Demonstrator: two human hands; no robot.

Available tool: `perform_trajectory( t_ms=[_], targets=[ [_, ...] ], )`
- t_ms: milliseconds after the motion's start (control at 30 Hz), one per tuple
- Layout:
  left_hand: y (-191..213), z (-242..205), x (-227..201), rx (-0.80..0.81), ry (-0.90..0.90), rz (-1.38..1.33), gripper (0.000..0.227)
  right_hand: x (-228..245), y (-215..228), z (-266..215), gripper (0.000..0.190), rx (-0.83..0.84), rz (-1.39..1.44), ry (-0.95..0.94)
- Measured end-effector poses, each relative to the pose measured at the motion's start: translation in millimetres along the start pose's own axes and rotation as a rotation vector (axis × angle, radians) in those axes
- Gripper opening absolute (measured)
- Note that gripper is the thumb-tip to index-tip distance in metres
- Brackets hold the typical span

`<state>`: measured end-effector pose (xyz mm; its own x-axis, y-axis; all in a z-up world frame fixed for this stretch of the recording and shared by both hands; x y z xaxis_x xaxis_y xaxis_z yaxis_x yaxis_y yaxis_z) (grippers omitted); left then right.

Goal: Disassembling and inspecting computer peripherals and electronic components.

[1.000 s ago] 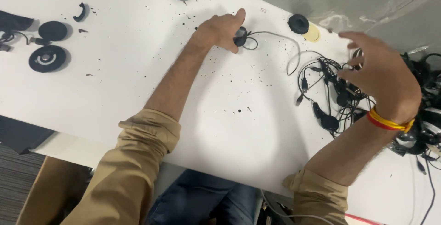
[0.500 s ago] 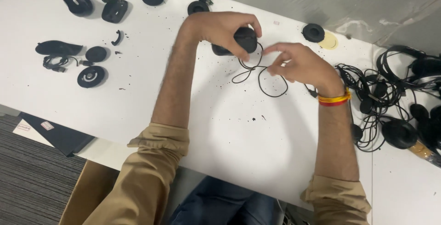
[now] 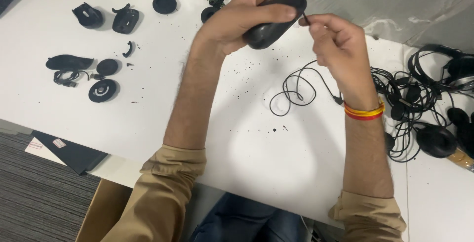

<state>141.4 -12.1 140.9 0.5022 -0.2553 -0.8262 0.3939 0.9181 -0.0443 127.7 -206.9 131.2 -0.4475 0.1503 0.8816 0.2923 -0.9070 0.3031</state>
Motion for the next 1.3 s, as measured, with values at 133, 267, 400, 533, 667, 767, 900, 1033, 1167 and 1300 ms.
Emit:
perform_trajectory(
  t_ms=[133, 267, 400, 533, 667, 767, 900, 1033, 1167, 1300],
  targets=[
    [5, -2, 2, -0.017, 0.112, -0.143, 0.084, 1, 17, 3, 0.013, -0.156, -0.133, 0.21],
    [11, 9, 27, -0.33, 0.045, -0.065, 0.078, 13, 12, -1, 0.013, -0.218, -0.289, 0.309],
    [10, 3, -6, -0.521, -0.31, -0.082, 0.053, 23, 6, -4, 0.014, -0.236, -0.394, 0.291],
    [7, 2, 2, -0.527, -0.137, -0.367, 0.045, 33, -3, -8, 0.015, -0.216, -0.418, 0.257],
    [4, 5, 20, -0.4, -0.008, -0.559, 0.047, 39, -15, -10, 0.015, -0.19, -0.512, 0.254],
    [-5, 11, 25, -0.306, 0.04, -0.709, 0.045, 38, -24, -10, 0.015, -0.152, -0.575, 0.249],
    [-9, 14, 34, -0.375, -0.048, -0.564, 0.051, 43, -34, -13, 0.016, -0.126, -0.646, 0.272],
    [-12, 16, 49, -0.393, -0.033, -0.378, 0.059, 48, -43, -16, 0.017, -0.089, -0.746, 0.292],
    [-25, 17, 48, -0.19, 0.114, -0.416, 0.061, 50, -41, -18, 0.016, -0.078, -0.83, 0.276],
    [-27, 9, 30, -0.121, 0.189, -0.206, 0.057, 58, -36, -22, 0.014, -0.074, -0.806, 0.271]
  ],
)
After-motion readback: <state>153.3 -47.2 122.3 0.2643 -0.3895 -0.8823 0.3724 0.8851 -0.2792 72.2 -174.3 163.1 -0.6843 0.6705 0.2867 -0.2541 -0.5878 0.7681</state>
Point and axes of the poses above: each hand's wrist, its own z-axis towards the middle knuckle, its own y-axis out of the back of the hand, x = y × z, the point moved 7 cm from there along z, towards the middle knuckle, and after that the axes turned 3 degrees about -y, right-handed, at the moved point
